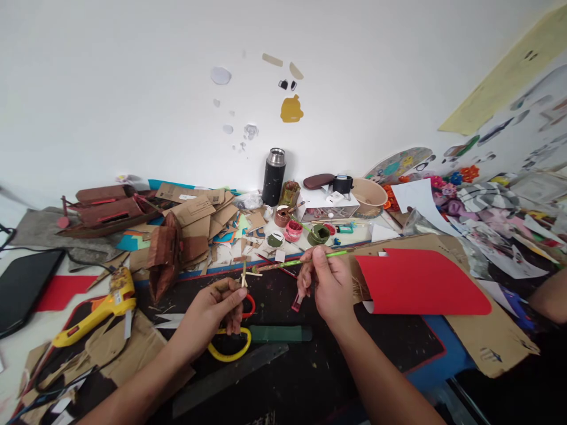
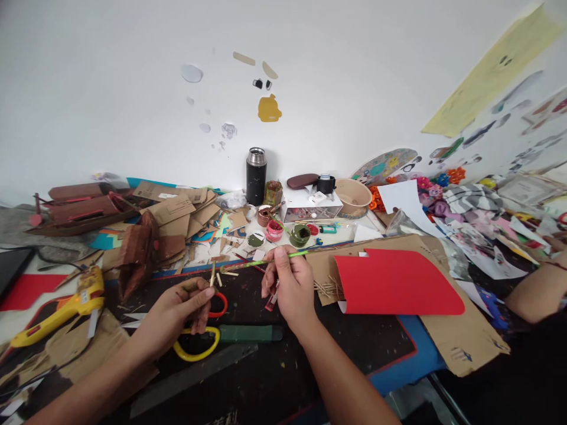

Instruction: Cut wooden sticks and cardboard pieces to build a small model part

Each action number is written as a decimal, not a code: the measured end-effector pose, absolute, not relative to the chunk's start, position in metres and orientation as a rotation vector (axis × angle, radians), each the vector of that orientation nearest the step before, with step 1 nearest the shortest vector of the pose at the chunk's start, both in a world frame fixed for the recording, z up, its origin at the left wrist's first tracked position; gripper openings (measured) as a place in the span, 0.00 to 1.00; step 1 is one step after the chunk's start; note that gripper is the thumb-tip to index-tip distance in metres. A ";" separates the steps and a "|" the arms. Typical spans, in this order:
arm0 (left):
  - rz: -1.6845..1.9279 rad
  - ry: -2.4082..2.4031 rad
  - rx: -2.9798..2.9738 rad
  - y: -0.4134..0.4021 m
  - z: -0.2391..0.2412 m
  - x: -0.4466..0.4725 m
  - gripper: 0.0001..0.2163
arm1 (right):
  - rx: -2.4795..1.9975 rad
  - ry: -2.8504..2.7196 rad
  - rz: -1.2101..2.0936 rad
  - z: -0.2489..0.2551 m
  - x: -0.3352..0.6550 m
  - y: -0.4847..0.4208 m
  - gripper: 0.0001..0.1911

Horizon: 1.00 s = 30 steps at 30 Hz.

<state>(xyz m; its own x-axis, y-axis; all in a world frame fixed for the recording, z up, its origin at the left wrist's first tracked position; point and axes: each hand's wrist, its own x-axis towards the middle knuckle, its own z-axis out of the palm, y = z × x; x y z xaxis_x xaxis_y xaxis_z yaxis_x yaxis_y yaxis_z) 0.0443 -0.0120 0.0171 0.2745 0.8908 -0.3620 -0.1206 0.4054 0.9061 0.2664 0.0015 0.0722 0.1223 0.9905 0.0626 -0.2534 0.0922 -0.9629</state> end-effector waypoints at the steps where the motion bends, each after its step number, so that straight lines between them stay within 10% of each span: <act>1: 0.823 1.065 0.892 -0.012 0.017 0.044 0.26 | -1.020 -0.984 1.199 0.072 0.265 0.000 0.26; 30: 0.777 1.049 0.903 -0.015 0.015 0.045 0.27 | -1.028 -1.028 1.204 0.070 0.260 0.001 0.25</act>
